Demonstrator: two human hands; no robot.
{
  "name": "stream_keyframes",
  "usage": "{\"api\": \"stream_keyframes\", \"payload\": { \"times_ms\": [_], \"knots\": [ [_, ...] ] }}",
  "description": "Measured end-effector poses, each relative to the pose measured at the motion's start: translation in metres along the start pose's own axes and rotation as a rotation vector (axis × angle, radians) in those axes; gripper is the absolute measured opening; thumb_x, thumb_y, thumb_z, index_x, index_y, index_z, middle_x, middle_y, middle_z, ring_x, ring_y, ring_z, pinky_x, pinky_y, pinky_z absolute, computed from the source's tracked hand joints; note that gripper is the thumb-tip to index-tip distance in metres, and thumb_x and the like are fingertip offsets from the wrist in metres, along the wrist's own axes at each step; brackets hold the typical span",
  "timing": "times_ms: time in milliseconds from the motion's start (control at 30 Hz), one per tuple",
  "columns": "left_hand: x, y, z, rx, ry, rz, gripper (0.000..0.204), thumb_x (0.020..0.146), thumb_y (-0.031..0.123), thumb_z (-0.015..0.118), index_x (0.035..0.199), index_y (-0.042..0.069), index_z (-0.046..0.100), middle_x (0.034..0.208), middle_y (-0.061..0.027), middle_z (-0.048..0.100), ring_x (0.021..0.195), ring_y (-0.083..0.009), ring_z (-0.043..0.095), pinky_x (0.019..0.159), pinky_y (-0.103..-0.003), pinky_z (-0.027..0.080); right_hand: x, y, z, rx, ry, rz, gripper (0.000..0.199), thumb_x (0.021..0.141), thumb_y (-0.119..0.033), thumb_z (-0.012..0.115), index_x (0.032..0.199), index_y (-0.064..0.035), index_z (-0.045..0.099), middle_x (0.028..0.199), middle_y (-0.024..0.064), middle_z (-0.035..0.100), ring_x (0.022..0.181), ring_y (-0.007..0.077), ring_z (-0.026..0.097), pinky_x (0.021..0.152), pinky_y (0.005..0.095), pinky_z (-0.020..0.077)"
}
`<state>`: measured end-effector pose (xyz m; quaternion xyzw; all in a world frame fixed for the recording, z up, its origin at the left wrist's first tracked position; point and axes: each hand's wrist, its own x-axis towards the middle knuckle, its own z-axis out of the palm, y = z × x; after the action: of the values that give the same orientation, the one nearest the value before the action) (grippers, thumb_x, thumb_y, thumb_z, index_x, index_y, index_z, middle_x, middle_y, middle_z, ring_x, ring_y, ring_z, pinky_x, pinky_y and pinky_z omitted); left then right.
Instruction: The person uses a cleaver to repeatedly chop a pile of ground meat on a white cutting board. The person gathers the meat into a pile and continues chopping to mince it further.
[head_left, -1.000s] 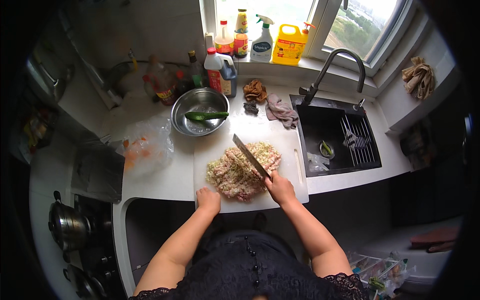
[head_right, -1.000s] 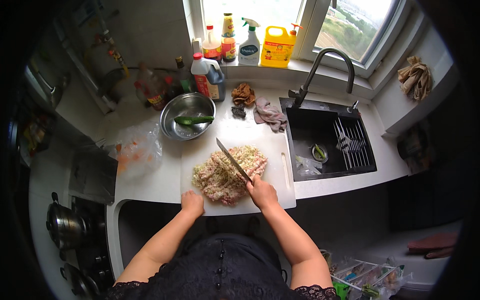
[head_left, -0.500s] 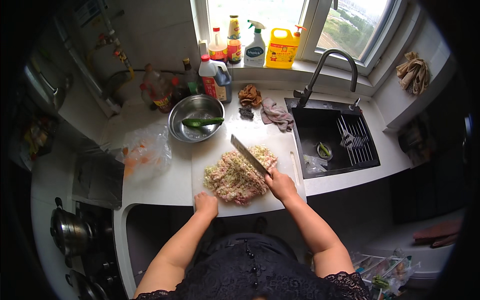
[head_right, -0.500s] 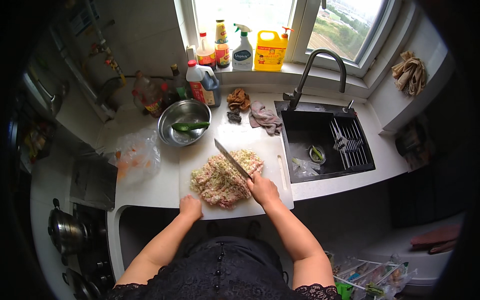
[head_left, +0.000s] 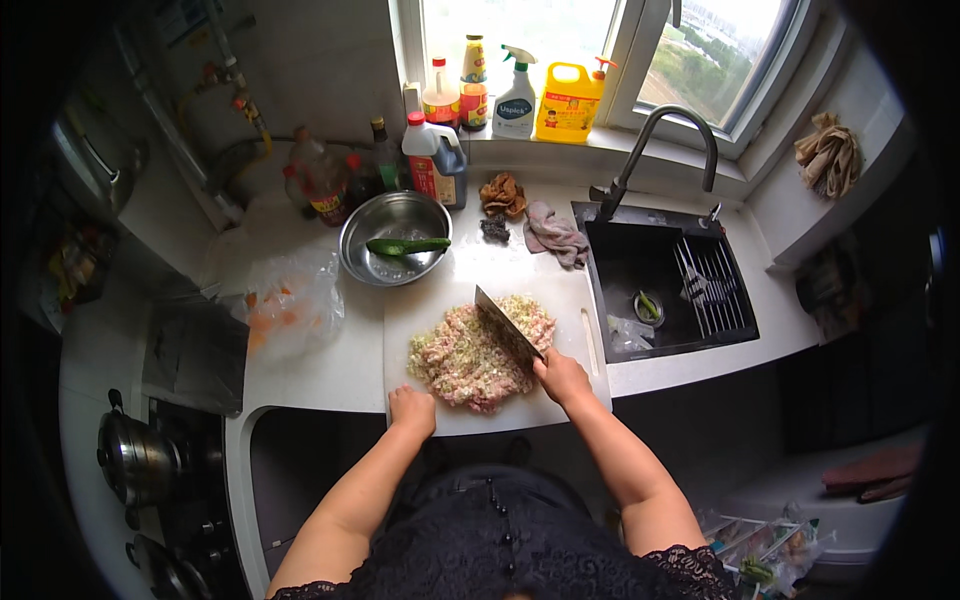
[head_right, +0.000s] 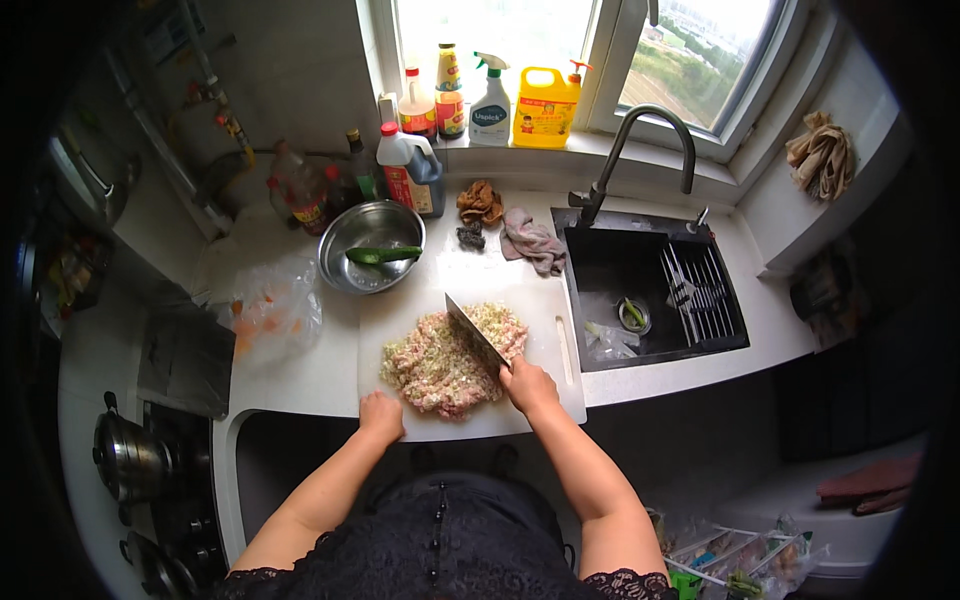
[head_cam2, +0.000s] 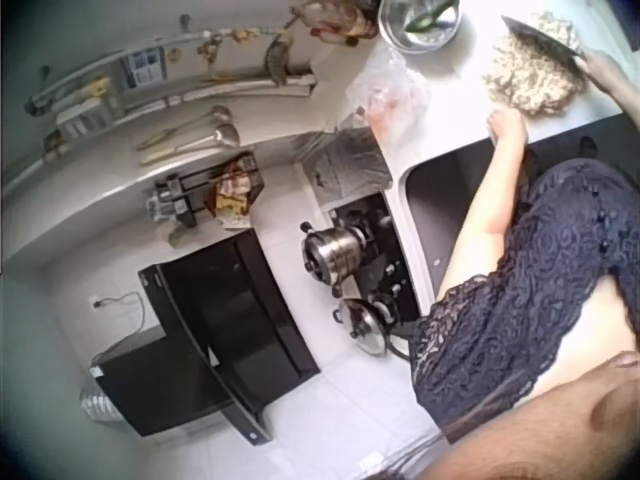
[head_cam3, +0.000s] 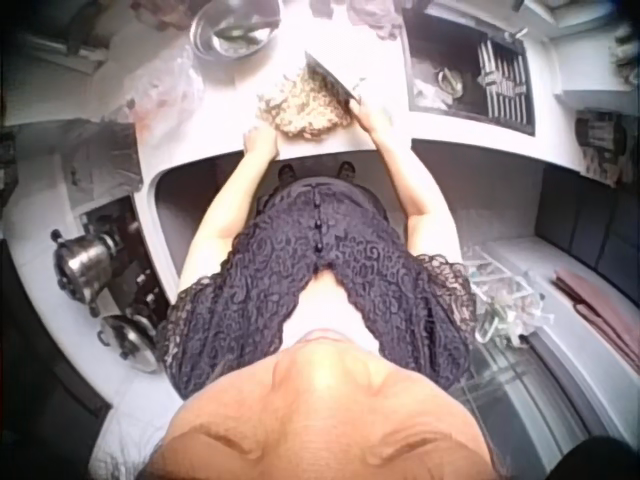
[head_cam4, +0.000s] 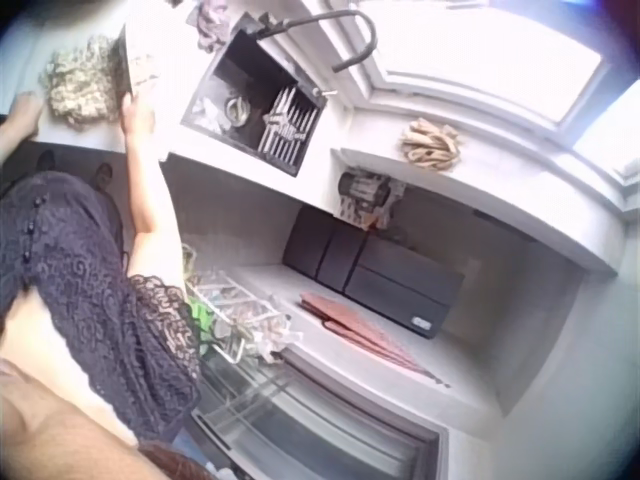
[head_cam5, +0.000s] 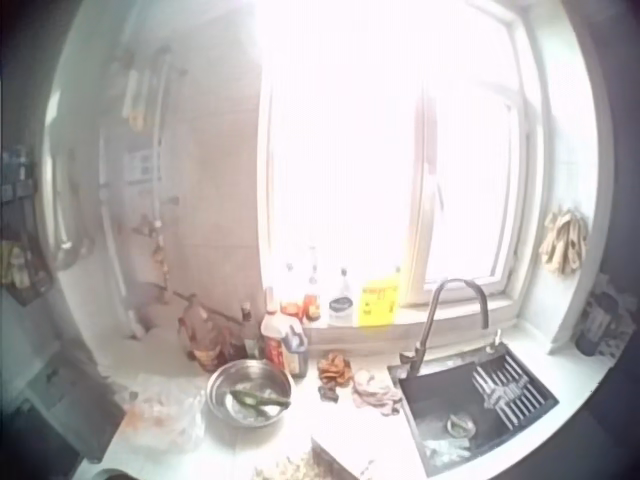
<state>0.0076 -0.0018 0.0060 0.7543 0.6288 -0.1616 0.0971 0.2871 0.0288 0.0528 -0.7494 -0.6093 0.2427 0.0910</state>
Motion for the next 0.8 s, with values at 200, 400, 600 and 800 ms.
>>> {"api": "stream_keyframes", "payload": {
  "times_ms": [200,400,600,800],
  "knots": [
    [0.001,-0.001,-0.010,-0.007,-0.010,0.011,0.021,0.073,0.016,0.061,0.088,0.006,0.071,0.106,-0.0217,0.061,0.102,-0.0335,0.055,0.086,-0.041,0.040,-0.007,-0.012,-0.001,0.035,-0.004,-0.002,0.038,0.086,-0.041,0.050,0.092,-0.0042,0.057,0.085,0.0228,0.064,0.083,0.0414,0.060,0.074,0.0498,0.0464],
    [-0.001,-0.001,-0.009,0.012,-0.045,0.013,0.022,0.074,0.016,0.060,0.090,0.006,0.071,0.106,-0.0206,0.061,0.105,-0.0324,0.054,0.086,-0.041,0.040,-0.006,-0.022,-0.018,0.020,-0.038,-0.006,0.036,0.087,-0.040,0.049,0.096,-0.0056,0.055,0.088,0.0223,0.064,0.086,0.0409,0.061,0.077,0.0500,0.0464],
    [-0.002,0.001,-0.012,0.000,-0.044,0.010,0.021,0.072,0.016,0.062,0.088,0.005,0.071,0.104,-0.0208,0.061,0.101,-0.0324,0.055,0.087,-0.040,0.040,-0.005,-0.014,-0.011,0.009,-0.055,0.040,0.035,0.087,-0.039,0.049,0.096,-0.0059,0.056,0.091,0.0233,0.063,0.089,0.0406,0.060,0.078,0.0496,0.0462],
    [-0.002,-0.003,-0.001,-0.003,0.051,0.016,0.020,0.071,0.016,0.063,0.085,0.006,0.071,0.103,-0.0209,0.061,0.101,-0.0326,0.054,0.086,-0.040,0.040,-0.011,-0.009,-0.010,0.055,0.017,0.085,0.037,0.086,-0.040,0.049,0.093,-0.0053,0.058,0.087,0.0237,0.063,0.086,0.0423,0.060,0.076,0.0498,0.0463]
  ]
}}
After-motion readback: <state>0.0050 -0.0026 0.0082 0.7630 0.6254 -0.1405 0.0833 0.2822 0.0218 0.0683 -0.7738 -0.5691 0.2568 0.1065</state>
